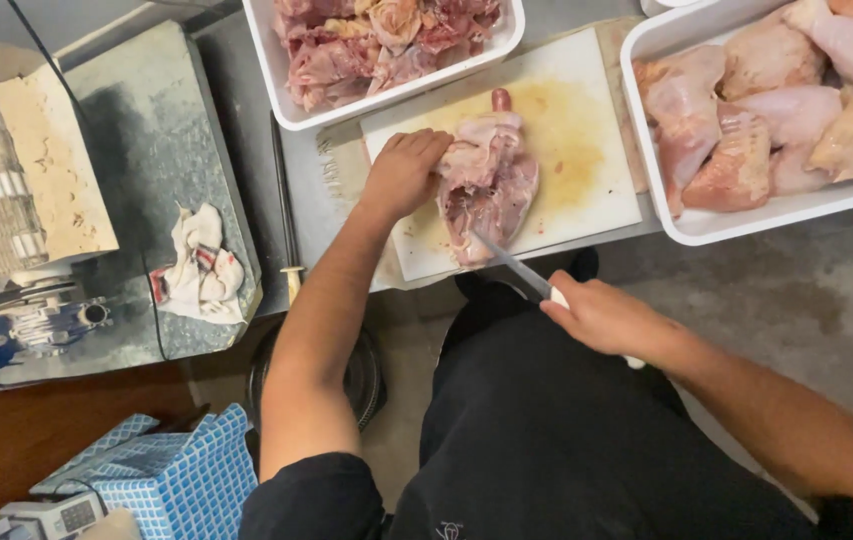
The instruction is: Deboning and portioning whole chicken carcasses and chicken breasts on a cutting board using a knife.
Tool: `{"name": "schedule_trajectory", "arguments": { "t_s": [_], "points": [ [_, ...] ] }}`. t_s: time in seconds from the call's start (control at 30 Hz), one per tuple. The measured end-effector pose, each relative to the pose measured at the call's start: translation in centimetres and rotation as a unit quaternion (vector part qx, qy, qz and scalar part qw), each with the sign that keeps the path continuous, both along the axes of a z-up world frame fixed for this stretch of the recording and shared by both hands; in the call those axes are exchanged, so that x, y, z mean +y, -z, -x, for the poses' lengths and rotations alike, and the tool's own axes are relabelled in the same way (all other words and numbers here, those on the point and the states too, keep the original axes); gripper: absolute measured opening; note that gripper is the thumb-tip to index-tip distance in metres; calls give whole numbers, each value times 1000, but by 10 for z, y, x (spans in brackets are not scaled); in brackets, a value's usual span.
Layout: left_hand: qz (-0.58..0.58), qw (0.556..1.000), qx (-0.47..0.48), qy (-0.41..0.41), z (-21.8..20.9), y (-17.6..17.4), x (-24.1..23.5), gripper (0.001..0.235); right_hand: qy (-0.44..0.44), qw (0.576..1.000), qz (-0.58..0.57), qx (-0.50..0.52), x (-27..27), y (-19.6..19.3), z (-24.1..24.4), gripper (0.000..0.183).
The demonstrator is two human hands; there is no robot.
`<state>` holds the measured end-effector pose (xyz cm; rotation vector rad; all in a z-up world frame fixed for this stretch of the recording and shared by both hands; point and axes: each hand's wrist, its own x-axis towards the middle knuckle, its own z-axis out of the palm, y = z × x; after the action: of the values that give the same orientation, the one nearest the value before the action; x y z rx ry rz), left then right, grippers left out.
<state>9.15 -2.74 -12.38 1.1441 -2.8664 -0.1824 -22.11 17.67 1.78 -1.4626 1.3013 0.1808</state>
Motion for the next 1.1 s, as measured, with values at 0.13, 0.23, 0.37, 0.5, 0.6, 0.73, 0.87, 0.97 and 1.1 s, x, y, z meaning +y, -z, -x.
{"name": "schedule_trajectory", "arguments": {
  "t_s": [0.13, 0.23, 0.37, 0.5, 0.6, 0.73, 0.87, 0.97, 1.1],
  "points": [
    [75, 997, 26, 4, -15, 35, -7, 37, -77, 970, 179, 146, 0, 39, 25, 31],
    [93, 994, 39, -35, -7, -27, 26, 24, -32, 954, 217, 206, 15, 51, 47, 32],
    [-88, 973, 60, -203, 11, -50, 62, 29, 53, 963, 212, 157, 20, 54, 41, 38],
    [-268, 879, 208, -335, 33, -15, 76, 26, 198, 964, 177, -27, 22, 103, 1, 35],
    [-334, 806, 281, -400, 48, 15, 81, 20, 217, 951, 205, -81, 15, 114, -21, 29],
    [-387, 706, 362, -471, 57, 15, 84, 17, 209, 949, 222, -79, 29, 115, -36, 31],
    [-405, 675, 396, -473, 63, 18, 82, 14, 205, 943, 247, -92, 1, 123, -44, 32],
    [-454, 576, 488, -474, 66, 18, 86, 12, 199, 929, 298, -88, -13, 115, -49, 30],
    [-547, 434, 560, -446, 64, 31, 71, 19, 193, 938, 269, -101, 3, 137, -46, 31]
  ]
}}
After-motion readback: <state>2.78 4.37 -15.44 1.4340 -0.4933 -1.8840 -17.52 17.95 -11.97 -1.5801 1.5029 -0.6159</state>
